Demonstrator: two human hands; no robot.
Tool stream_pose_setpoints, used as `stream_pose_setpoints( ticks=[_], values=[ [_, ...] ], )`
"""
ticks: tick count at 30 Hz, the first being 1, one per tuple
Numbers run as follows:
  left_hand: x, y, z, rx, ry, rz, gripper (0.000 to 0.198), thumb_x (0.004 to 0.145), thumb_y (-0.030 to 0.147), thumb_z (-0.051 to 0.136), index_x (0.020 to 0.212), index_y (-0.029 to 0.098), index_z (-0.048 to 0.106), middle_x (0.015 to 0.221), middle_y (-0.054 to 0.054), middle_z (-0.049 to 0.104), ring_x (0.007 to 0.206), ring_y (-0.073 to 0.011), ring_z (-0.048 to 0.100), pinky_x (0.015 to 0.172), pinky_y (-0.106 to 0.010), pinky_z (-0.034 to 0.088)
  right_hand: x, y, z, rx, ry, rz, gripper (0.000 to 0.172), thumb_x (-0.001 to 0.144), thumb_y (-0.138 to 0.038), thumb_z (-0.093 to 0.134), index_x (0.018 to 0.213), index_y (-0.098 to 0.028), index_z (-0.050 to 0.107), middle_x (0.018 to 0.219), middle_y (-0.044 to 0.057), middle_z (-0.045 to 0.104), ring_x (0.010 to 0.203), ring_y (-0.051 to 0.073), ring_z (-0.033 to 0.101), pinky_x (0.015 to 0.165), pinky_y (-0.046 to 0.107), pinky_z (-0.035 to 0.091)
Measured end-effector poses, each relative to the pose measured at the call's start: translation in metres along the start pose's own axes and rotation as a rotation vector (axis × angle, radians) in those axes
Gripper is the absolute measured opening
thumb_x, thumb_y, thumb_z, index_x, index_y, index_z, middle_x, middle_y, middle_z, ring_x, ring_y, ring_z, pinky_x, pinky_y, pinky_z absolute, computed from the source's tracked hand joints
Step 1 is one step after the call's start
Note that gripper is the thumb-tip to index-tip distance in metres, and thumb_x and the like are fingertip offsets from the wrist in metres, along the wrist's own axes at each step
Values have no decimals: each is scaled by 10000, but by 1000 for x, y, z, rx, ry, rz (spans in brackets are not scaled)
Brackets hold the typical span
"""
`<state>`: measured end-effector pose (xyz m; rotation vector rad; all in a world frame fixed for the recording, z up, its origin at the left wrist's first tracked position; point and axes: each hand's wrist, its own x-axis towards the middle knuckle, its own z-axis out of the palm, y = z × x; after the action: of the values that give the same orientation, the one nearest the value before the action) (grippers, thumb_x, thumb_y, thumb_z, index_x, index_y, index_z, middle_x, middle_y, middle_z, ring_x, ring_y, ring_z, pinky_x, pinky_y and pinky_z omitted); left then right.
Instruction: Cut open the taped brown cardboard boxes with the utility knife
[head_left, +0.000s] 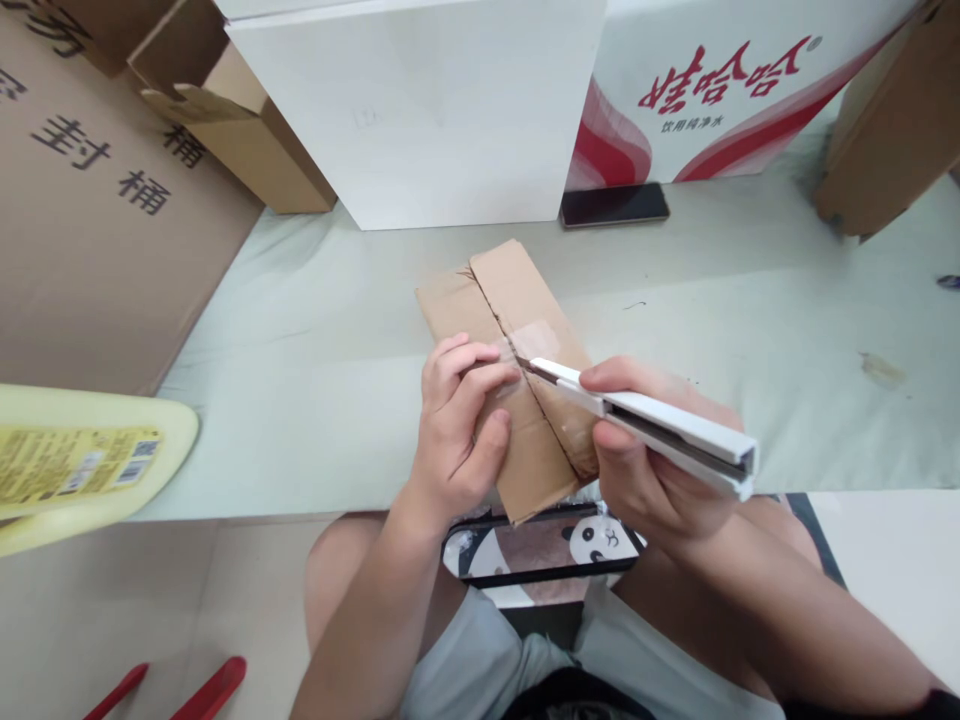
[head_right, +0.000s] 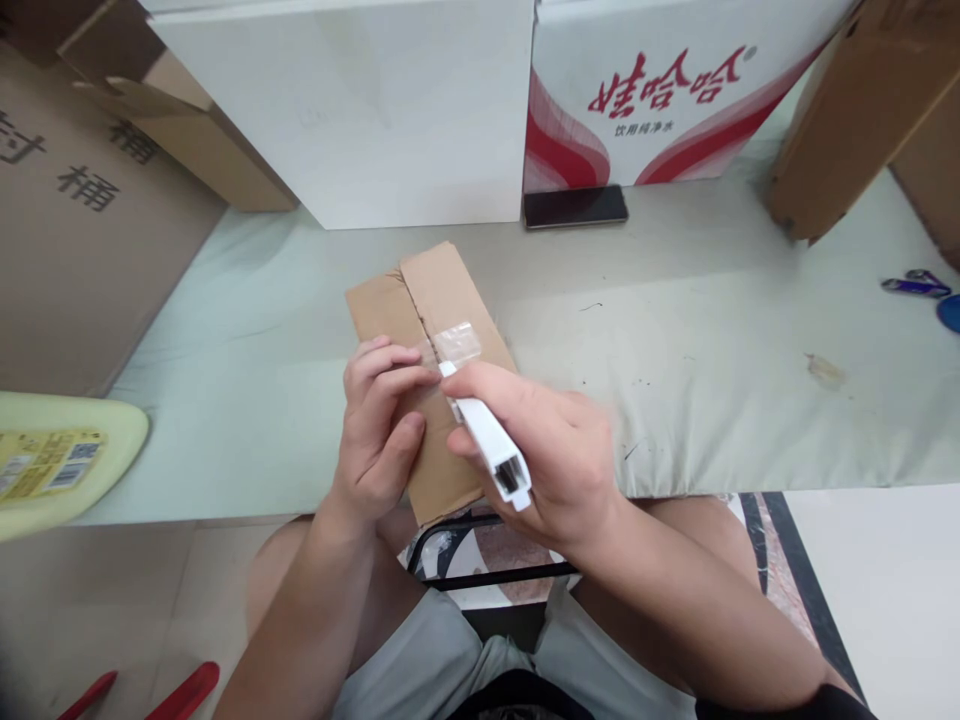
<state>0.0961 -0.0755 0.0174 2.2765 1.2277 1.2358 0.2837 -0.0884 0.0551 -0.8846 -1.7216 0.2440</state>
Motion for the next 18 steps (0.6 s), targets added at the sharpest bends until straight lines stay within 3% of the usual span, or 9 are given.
stream_pose_setpoints(
  ticks=[13, 18],
  values=[
    [1, 0, -1, -16, -3, 6, 244, 1036, 328, 437, 1213, 289, 601, 1247, -79, 601, 1277, -267, 534, 1241, -539, 337, -6, 4, -1, 26, -22, 15, 207, 1040, -339, 565, 1211, -254, 647, 832, 8, 694, 627, 147, 625, 553, 287, 533],
    [1, 0, 0, -4, 1, -1, 255, 1038, 344, 430, 1216, 287, 603, 1250, -82, 604, 1282, -275, 531, 1245, -549, 330, -9, 4, 1, -29, 38, 11, 237, 1034, -397, 577, 1193, -255, 679, 879, 26, 720, 671, 157, 665, 568, 283, 549]
  ],
)
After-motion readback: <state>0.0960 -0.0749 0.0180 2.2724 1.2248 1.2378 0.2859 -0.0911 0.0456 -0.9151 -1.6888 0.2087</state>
